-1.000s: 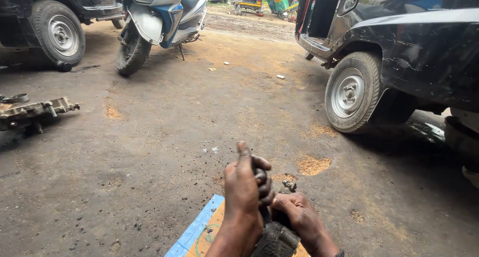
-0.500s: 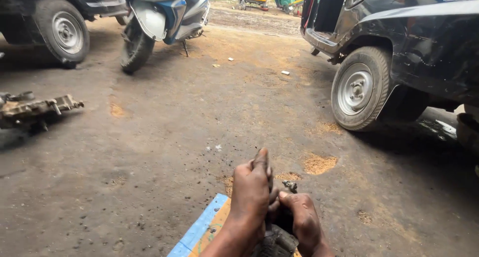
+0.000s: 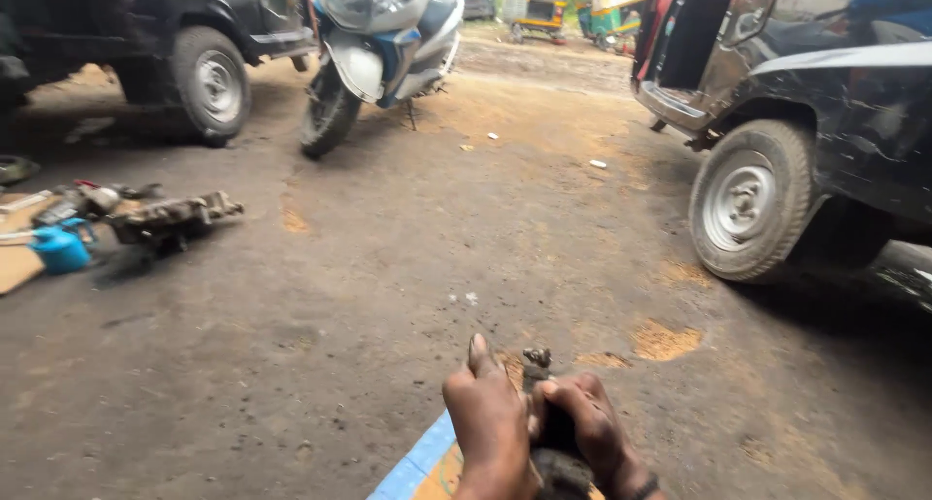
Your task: Inspecting and turning an automotive starter motor by hand in a repair garage.
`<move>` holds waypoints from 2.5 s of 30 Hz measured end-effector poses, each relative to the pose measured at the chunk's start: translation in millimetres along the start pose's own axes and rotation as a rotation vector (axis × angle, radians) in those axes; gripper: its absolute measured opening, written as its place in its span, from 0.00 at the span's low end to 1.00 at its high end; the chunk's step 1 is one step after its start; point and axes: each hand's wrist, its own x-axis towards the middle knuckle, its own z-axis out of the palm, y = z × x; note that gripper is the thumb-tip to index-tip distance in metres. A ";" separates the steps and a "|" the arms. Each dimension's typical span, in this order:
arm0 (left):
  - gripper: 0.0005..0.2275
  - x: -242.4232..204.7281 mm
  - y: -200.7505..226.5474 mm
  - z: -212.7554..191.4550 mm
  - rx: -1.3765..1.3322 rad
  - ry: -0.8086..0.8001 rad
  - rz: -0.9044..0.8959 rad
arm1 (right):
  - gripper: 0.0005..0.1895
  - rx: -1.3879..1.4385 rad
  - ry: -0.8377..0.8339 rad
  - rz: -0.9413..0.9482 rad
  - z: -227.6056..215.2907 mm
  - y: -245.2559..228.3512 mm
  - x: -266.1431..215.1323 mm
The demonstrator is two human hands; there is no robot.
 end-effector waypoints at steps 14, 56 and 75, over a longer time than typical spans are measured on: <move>0.22 -23.1 29.2 -20.6 -0.504 -0.012 0.056 | 0.23 -0.052 0.077 0.100 8.8 8.7 4.5; 0.22 -13.7 2.7 -27.2 -0.987 0.263 0.019 | 0.18 0.117 0.111 0.031 13.5 -4.0 9.8; 0.20 -14.5 13.2 -13.3 -1.001 0.309 0.023 | 0.14 0.147 0.094 0.083 -13.7 42.7 21.0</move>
